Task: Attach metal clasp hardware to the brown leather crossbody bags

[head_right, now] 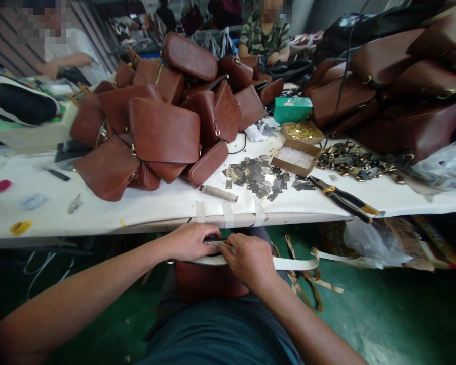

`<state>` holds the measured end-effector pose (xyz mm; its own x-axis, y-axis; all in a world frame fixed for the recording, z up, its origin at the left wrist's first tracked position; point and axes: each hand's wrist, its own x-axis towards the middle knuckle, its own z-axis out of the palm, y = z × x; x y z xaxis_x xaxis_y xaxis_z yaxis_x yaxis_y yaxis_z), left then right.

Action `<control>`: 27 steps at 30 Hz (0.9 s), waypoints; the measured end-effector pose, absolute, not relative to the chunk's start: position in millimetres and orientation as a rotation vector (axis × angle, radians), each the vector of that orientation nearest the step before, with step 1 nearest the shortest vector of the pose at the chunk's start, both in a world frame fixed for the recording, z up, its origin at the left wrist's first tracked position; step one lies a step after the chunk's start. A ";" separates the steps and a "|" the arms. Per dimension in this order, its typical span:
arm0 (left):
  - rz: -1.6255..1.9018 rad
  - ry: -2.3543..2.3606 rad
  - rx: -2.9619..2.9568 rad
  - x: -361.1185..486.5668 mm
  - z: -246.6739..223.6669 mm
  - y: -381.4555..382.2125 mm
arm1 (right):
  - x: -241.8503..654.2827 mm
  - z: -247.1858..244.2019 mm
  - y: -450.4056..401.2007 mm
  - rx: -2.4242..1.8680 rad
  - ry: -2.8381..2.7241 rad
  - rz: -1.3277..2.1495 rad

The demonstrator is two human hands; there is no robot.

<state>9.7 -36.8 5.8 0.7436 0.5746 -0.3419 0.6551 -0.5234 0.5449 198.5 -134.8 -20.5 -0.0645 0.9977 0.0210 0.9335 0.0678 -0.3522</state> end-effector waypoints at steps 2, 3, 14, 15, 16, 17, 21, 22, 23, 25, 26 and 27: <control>-0.182 0.910 2.363 12.8 8.6 -37.3 | 198.6 -22.6 -136.7 -1.963 -2.048 0.331; -0.198 0.901 2.402 14.4 9.8 -37.6 | 199.2 -23.6 -137.7 -1.967 -2.031 0.328; -0.251 0.947 2.633 26.1 9.4 -47.1 | 211.6 -19.5 -139.7 -1.897 -2.116 0.475; -0.240 0.924 2.664 27.2 10.5 -47.6 | 211.8 -18.3 -139.2 -1.903 -2.128 0.487; -0.234 0.900 2.698 28.4 12.0 -48.0 | 211.8 -17.2 -138.8 -1.906 -2.141 0.496; -0.234 0.877 2.729 29.9 13.7 -48.4 | 211.9 -16.3 -138.5 -1.903 -2.156 0.502; -0.302 0.838 2.767 36.6 16.7 -49.6 | 214.1 -13.6 -139.1 -1.881 -2.200 0.521; -0.318 0.840 2.755 38.0 15.8 -49.6 | 215.0 -13.4 -139.8 -1.878 -2.200 0.526; -0.328 0.845 2.742 39.3 14.3 -49.4 | 215.9 -13.5 -140.6 -1.878 -2.192 0.526; -0.333 0.868 2.719 41.2 11.0 -49.2 | 217.1 -14.6 -142.2 -1.878 -2.172 0.523; -0.338 0.879 2.710 42.0 9.7 -49.5 | 217.3 -15.6 -142.9 -1.877 -2.162 0.523; -0.346 0.885 2.705 42.8 9.0 -50.2 | 217.2 -16.7 -143.2 -1.875 -2.156 0.524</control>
<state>42.8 -50.2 9.0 0.7846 0.5387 -0.3069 0.6041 -0.7757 0.1825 217.2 -143.2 -16.7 -0.1504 0.9871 -0.0556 0.9023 0.1141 -0.4158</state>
